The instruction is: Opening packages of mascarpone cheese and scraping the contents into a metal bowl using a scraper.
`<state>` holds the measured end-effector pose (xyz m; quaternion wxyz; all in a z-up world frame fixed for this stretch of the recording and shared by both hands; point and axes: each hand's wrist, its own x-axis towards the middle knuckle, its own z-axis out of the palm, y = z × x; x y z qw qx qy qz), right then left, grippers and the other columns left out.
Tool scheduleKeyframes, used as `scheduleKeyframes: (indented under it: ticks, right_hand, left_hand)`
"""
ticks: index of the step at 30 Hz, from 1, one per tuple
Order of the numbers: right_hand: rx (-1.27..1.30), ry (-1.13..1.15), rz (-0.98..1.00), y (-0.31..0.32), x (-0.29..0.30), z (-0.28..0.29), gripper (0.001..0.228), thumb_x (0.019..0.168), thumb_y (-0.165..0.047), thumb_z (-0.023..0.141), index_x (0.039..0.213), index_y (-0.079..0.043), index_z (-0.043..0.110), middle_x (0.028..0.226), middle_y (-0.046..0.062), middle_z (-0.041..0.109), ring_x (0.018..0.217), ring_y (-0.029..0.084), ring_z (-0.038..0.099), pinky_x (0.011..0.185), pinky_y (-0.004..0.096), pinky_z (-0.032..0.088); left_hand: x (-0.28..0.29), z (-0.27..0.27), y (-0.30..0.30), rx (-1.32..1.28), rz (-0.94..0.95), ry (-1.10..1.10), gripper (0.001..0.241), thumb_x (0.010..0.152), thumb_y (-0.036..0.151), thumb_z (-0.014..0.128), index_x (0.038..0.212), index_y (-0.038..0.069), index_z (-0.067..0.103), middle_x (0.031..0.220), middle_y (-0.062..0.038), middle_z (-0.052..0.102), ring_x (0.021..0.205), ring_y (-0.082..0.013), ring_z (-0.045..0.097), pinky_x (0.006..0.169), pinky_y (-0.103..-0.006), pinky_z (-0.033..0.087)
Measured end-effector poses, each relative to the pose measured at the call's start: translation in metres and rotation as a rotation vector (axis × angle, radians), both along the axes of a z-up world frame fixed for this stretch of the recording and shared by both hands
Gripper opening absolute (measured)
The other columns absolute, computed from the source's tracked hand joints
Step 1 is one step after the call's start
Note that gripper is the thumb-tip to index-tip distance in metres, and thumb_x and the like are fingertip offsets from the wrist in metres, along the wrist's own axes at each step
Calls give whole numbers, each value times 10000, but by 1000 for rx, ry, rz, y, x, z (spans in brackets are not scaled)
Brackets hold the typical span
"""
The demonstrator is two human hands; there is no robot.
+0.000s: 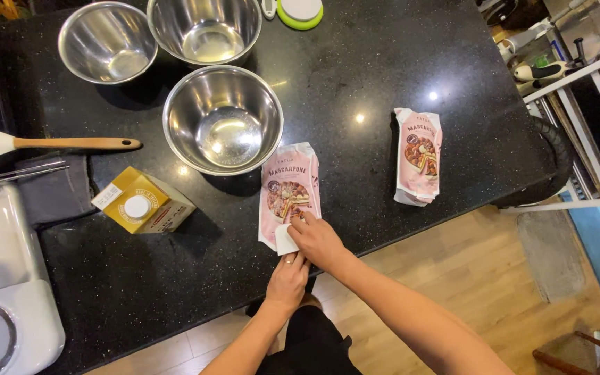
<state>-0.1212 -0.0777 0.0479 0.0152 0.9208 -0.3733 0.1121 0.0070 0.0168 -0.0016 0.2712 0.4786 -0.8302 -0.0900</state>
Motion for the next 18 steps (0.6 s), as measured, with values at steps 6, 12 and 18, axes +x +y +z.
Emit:
scheduleKeyframes:
  ticks: [6,12,18]
  right_hand:
    - [-10,-14,-10,-2,0,-2,129,855,-169,634,941,-82,593,983,92,586,892,278,564,671,346,519]
    - [-9,-28,-163,-19,11,-11,266,833,-146,639,1087,-66,632,1084,98,622,972,285,589,790,341,535]
    - [-4,-1,-360,-19,23,-16,185,829,-130,625,1006,-83,595,1080,103,640,943,321,608,659,372,571]
  left_hand:
    - [0,10,-2,8,0,36,410,793,22,590,1185,-76,663,1339,-204,595,1204,-378,578,1073,-424,453]
    - [-1,13,-3,-60,-40,-88,457,851,86,553,1269,-83,628,1399,-214,559,1337,-382,497,1173,-436,364]
    - [1,9,-3,-123,-31,-126,444,869,79,560,1275,-85,634,1392,-222,572,1331,-369,537,1179,-437,378]
